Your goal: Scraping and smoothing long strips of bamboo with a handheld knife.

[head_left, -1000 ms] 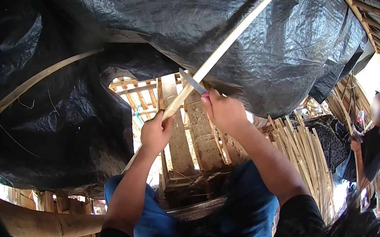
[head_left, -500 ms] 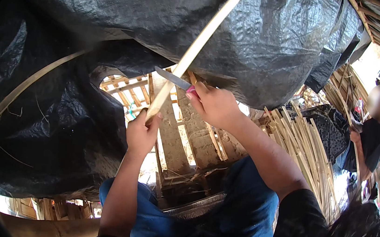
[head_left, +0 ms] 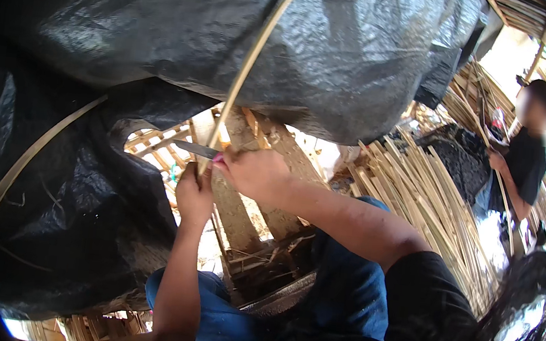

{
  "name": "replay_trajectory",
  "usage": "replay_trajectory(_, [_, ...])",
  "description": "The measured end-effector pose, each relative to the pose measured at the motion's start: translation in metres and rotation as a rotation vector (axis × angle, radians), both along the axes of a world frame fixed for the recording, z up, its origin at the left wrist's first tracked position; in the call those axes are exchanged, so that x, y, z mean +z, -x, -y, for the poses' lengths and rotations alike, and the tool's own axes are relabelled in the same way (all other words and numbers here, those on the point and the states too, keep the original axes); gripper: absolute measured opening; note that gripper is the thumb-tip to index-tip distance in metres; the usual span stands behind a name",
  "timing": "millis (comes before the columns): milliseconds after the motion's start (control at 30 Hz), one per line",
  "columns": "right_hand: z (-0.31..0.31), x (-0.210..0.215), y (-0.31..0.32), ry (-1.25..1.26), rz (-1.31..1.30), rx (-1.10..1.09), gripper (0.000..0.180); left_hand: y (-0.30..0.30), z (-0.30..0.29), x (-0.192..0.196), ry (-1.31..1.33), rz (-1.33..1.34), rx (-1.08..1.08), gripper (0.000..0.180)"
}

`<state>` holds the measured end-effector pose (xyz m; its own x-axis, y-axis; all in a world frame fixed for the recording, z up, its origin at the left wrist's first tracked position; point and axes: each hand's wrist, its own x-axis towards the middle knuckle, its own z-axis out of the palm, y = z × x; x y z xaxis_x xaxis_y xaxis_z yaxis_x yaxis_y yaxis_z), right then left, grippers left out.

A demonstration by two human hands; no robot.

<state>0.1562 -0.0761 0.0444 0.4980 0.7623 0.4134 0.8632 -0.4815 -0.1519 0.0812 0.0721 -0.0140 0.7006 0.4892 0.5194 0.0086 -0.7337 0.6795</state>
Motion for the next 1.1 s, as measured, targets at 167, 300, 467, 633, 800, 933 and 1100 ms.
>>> replay_trajectory(167, [0.024,0.017,-0.065,-0.277,0.213,-0.320,0.041,-0.008,0.005,0.000,0.041,-0.113,0.020,0.031])
replay_trajectory(300, [0.016,-0.026,-0.072,-0.167,0.492,-0.063,0.040,0.003,-0.017,-0.018,-0.009,-0.035,0.008,0.033])
replay_trajectory(467, [0.009,-0.002,-0.037,-0.215,0.169,-0.096,0.040,0.007,-0.018,-0.012,-0.046,0.046,0.006,0.032])
replay_trajectory(633, [0.009,-0.013,-0.038,-0.223,0.206,-0.008,0.040,0.011,-0.020,-0.012,-0.055,-0.020,0.050,0.033])
replay_trajectory(800, [0.011,0.013,-0.065,-0.342,0.185,-0.187,0.040,0.013,-0.019,-0.011,-0.109,-0.010,0.006,0.032])
replay_trajectory(933, [0.013,-0.016,-0.029,-0.091,0.112,0.161,0.039,0.015,-0.024,-0.019,-0.126,0.040,-0.012,0.030])
replay_trajectory(1100, [0.010,0.006,-0.062,-0.388,0.151,-0.133,0.044,0.013,-0.028,-0.012,-0.044,-0.010,0.018,0.034])
